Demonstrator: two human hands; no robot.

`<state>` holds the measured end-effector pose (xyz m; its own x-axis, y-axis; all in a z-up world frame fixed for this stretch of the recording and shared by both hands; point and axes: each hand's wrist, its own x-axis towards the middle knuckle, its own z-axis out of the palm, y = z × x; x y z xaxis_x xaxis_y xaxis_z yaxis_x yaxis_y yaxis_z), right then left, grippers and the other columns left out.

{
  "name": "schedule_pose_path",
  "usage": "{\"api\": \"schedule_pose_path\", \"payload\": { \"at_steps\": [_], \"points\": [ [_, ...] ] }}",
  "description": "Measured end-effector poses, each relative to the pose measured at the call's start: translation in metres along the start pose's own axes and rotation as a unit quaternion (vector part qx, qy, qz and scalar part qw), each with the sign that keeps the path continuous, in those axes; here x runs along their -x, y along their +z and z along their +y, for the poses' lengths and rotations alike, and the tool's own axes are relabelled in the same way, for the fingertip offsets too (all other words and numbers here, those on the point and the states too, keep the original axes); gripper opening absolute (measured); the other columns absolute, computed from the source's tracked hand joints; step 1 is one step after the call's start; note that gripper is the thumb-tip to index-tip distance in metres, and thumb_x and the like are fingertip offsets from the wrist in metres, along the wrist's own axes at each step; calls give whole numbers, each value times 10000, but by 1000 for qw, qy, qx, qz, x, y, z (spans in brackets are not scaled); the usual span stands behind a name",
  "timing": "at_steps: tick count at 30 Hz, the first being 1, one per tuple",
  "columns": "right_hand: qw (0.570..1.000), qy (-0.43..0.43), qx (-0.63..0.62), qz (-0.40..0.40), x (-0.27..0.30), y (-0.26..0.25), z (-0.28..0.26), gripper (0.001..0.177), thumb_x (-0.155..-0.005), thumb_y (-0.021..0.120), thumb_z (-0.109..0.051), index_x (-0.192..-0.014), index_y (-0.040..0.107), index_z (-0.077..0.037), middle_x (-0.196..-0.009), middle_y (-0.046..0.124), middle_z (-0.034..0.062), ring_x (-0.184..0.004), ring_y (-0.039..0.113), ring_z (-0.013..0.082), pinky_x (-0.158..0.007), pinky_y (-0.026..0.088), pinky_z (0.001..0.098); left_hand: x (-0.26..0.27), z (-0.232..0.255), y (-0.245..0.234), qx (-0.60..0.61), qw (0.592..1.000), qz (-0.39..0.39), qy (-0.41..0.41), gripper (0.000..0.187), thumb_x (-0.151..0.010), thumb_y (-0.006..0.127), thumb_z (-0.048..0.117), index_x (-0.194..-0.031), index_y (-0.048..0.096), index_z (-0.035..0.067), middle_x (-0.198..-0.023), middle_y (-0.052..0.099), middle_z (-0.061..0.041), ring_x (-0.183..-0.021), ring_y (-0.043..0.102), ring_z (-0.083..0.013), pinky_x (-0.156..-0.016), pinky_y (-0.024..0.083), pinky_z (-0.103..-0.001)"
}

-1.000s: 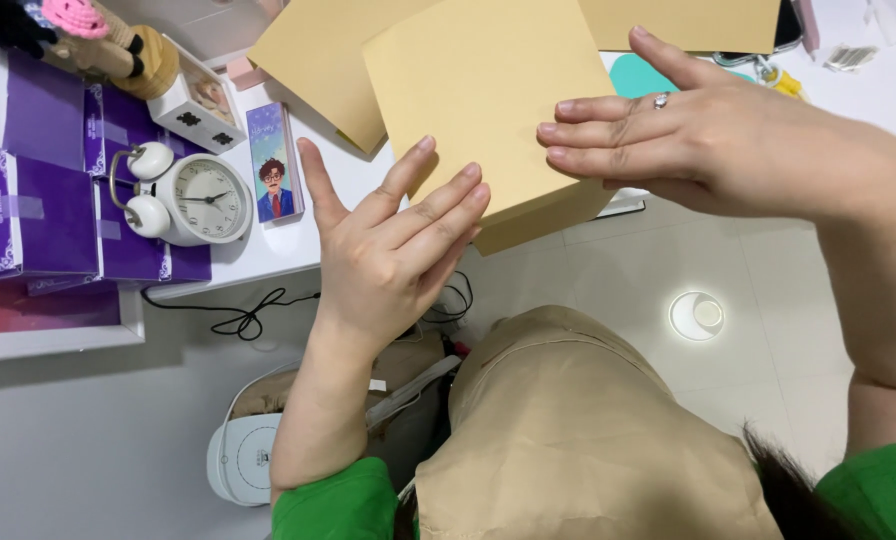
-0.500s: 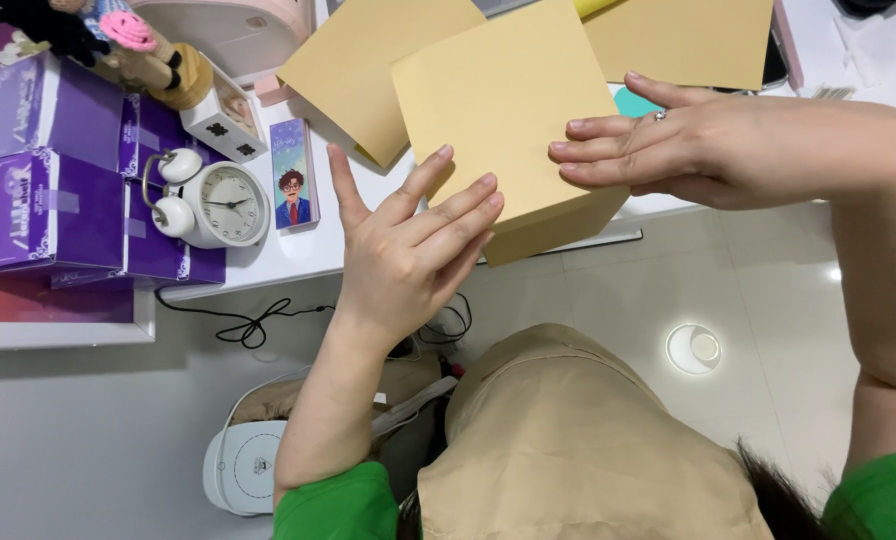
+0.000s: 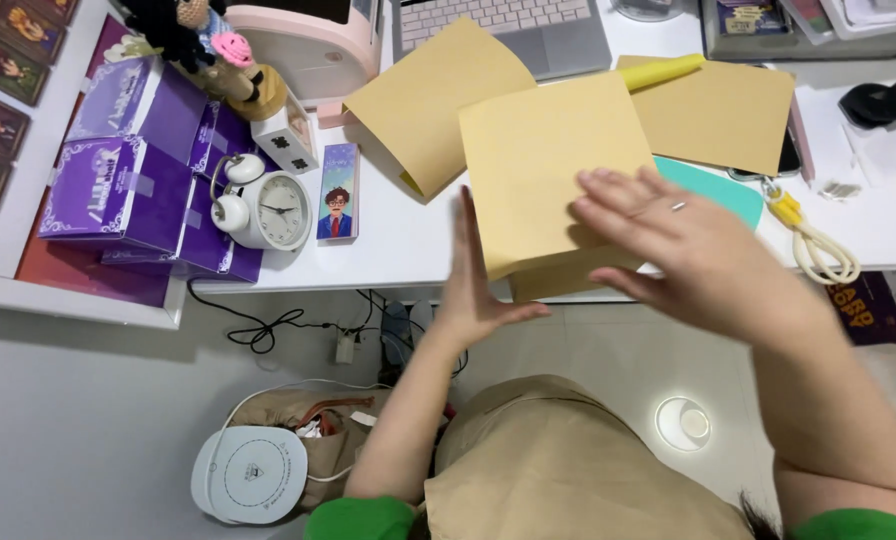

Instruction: The person assembles a small cardboard box by folding and tucking its flaps into place. They use a teal plastic tool to press and crease the edges for a neat finish. The box is completed and set on the desk.

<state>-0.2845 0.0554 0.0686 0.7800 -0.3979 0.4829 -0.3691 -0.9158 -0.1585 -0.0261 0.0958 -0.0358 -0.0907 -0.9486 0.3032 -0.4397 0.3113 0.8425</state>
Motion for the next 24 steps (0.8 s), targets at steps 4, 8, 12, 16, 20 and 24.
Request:
{"api": "schedule_pose_path", "payload": {
  "at_steps": [4, 8, 12, 16, 20, 24],
  "points": [
    [989, -16, 144, 18, -21, 28, -20, 451, -1046, 600, -228, -1436, 547, -8, -1492, 599, 172, -1360, 606, 313, -1160, 454, 477, -1, -8, 33, 139, 990, 3, -20, 1065, -689, 882, 351, -1538, 302, 76, -1551, 456, -144, -1453, 451, -324, -1196, 420, -444],
    [978, -13, 174, 115, -27, 40, -28, 328, -1028, 686, -261, -1235, 709, -8, -1307, 730, 138, -1219, 707, 288, -1063, 549, 428, -5, -5, 39, 59, 990, 57, 114, 748, -881, 767, 354, -1483, 417, 81, -1462, 510, -150, -1404, 459, -355, -1213, 375, -461],
    [968, -9, 167, 189, -26, 57, -20, 418, -962, 779, -404, -1142, 731, -30, -1228, 764, 121, -1142, 749, 288, -983, 597, 436, -2, -28, 42, -38, 989, 44, 133, 847, -845, 783, 471, -1523, 396, 141, -1519, 543, -73, -1432, 496, -323, -1299, 151, -555],
    [967, -16, 118, 225, -13, 60, 6, 475, -876, 790, -509, -1194, 762, -157, -1256, 764, 0, -1151, 721, 197, -1139, 421, 394, -19, -62, 28, 103, 972, 94, 189, 1225, -789, 119, 993, -1680, 39, 156, -1743, 26, -158, -1589, 40, -378, -1248, 34, -621],
    [974, -76, -102, 187, -5, 36, 42, 616, -740, 758, -665, -1078, 773, -150, -1123, 781, 10, -1152, 709, 217, -1325, -75, 449, -45, -80, -1, 222, 946, 165, 166, 1090, -937, 288, 868, -1654, 85, 72, -1715, 157, -168, -1574, 189, -379, -1304, 104, -536],
    [961, 17, -213, 176, 13, 37, 62, 855, -671, 535, -876, -1042, 758, -138, -1189, 753, 51, -1318, 631, 269, -1330, -85, 456, -49, -75, -3, 251, 940, 103, 208, 1341, -720, 459, 984, -1670, 74, 120, -1720, 179, -136, -1573, 227, -347, -1306, 141, -508]
  ]
}}
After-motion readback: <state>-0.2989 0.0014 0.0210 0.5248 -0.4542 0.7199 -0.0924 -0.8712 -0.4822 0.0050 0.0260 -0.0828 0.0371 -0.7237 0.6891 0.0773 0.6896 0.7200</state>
